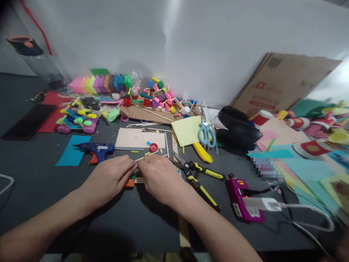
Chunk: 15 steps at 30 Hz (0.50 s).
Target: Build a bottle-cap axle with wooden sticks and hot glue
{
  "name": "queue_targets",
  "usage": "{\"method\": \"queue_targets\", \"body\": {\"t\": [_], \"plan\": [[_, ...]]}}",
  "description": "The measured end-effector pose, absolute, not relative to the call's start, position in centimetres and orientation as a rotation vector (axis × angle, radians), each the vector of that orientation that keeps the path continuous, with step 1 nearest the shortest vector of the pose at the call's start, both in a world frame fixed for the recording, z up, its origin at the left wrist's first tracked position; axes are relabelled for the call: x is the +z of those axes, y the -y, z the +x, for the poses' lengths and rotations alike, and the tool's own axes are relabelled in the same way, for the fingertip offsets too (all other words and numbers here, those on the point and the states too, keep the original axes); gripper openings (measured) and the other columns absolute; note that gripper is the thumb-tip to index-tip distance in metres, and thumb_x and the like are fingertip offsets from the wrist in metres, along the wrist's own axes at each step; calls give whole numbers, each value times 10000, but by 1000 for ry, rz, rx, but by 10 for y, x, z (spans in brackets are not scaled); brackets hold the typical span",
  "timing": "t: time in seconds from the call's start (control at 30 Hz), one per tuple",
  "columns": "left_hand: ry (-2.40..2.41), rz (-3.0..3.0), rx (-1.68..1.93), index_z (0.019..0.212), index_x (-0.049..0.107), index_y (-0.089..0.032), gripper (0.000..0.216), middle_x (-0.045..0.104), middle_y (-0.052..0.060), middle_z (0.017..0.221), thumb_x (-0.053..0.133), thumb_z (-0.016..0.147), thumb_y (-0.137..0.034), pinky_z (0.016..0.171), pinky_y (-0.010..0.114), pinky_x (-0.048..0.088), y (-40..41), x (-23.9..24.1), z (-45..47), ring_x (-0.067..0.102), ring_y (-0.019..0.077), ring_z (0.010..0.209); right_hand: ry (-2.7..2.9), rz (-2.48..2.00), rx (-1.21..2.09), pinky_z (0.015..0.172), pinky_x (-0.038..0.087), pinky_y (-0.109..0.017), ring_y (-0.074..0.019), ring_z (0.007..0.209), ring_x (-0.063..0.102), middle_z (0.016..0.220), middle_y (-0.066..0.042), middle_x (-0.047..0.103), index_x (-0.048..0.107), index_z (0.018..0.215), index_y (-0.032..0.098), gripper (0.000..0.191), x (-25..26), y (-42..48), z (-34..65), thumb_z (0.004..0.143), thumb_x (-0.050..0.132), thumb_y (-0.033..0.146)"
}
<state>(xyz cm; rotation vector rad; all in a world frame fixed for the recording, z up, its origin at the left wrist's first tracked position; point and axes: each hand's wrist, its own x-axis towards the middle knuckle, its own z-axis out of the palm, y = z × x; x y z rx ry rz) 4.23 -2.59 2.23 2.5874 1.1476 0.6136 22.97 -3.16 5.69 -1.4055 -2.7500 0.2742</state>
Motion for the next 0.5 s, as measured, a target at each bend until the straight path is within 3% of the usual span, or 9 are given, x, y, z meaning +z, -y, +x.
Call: {"method": "queue_targets", "body": {"t": [0.33,0.5], "plan": [[-1172,2344,677,733,573,-176,286,601,52,714,426,977,-184,653,320,369,18,19,52,563,205,683,2529,-1660,289,679,368,-318,-238,774,657,824,-138,733,686,859,129,195,47,25,216,826,518,36],[-1161,2065,796,798,584,-184,243,634,54,785,438,976,-262,720,310,442,16,27,54,595,197,769,2266,-1657,399,688,380,-315,-238,791,657,849,-142,737,693,831,144,259,48,17,227,956,467,140]]}}
